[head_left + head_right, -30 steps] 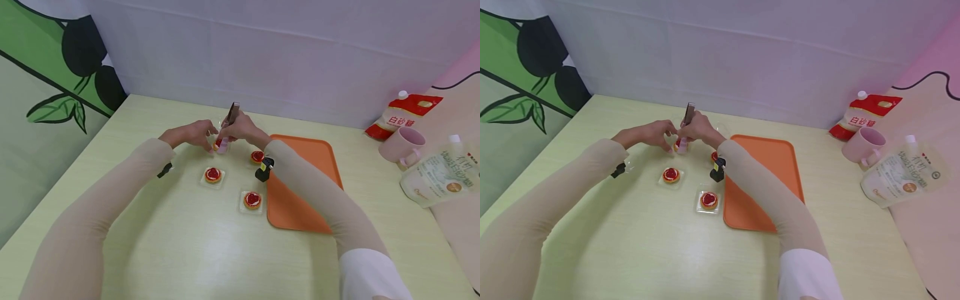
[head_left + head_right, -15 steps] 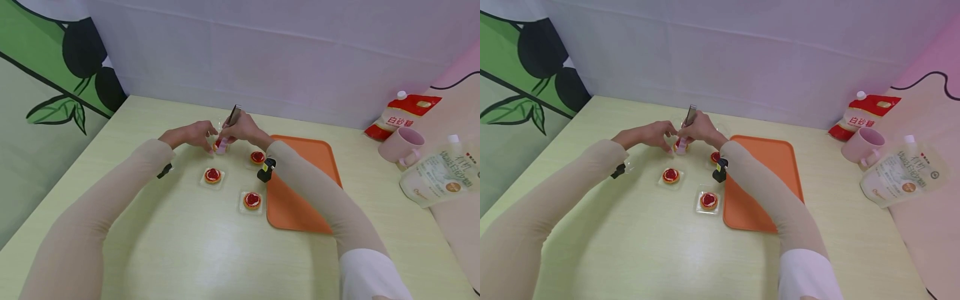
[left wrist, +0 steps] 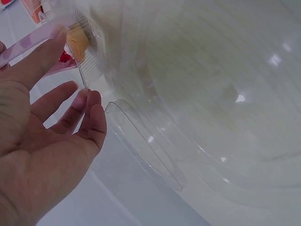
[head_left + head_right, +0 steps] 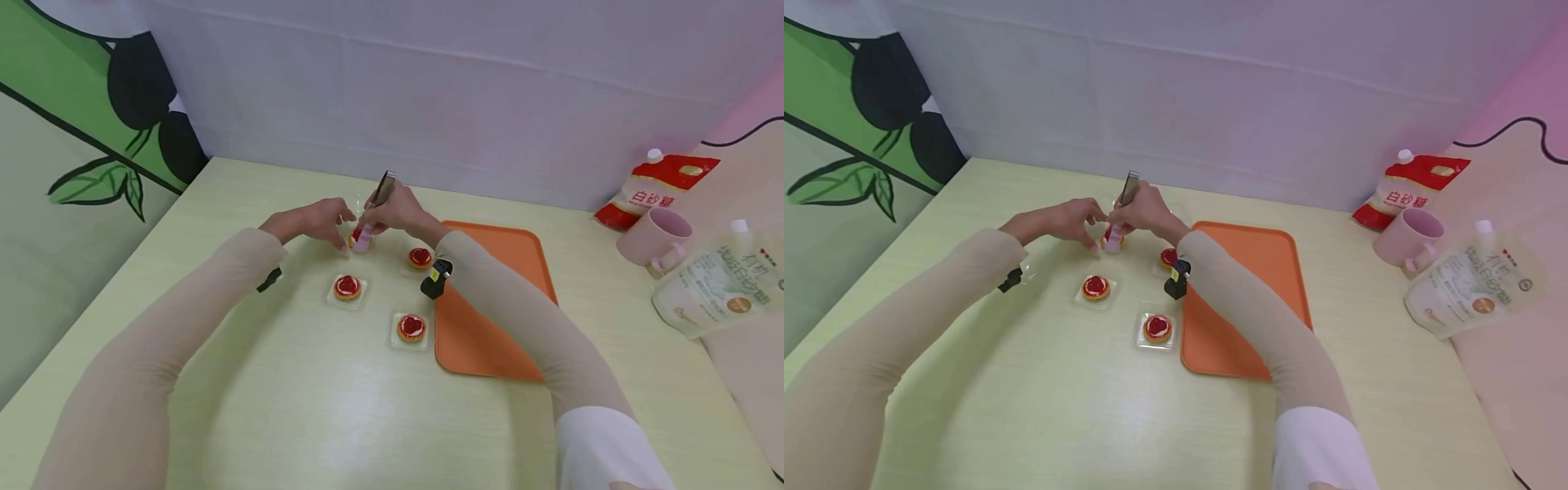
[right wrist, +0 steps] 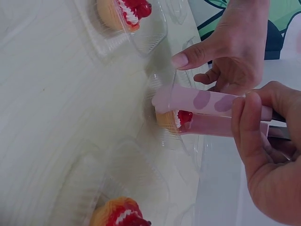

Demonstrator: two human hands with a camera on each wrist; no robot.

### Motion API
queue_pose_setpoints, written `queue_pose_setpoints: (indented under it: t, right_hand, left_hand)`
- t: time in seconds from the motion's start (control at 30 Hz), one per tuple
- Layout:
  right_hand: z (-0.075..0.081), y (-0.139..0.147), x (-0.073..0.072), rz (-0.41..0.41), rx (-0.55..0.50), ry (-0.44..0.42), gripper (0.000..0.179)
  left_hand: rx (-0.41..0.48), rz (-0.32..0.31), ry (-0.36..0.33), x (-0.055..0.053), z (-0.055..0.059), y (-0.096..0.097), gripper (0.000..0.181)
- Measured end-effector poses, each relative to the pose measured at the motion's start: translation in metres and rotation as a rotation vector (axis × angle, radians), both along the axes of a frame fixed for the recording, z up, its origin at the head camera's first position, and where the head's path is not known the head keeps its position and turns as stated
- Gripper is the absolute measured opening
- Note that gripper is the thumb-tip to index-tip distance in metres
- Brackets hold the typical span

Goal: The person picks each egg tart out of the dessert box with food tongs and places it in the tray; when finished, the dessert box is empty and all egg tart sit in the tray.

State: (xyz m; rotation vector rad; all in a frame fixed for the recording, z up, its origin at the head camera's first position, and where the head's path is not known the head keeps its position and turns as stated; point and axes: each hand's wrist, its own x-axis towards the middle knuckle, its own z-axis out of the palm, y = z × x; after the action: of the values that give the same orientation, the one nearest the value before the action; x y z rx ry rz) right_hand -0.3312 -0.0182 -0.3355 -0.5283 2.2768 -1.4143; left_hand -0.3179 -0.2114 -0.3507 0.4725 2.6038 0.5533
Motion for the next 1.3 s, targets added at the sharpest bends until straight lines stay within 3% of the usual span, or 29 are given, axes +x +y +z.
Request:
queue_pose_setpoints:
  t: [0.6,0.9,1.3]
  right_hand:
    - [0.028,0.024,0.001,-0.091,-0.053,0.014,0.023]
    - [0.033,0.056,0.002,-0.152,-0.144,-0.018,0.021]
    - [0.041,0.104,0.010,-0.220,-0.142,0.008,0.024]
  left_hand:
    - [0.005,0.013,-0.007,0.001,0.002,-0.001,0.069]
    - [0.009,0.020,-0.022,0.002,0.002,0.001,0.069]
    - [0.001,-0.009,-0.003,0.002,0.002,0.000,0.071]
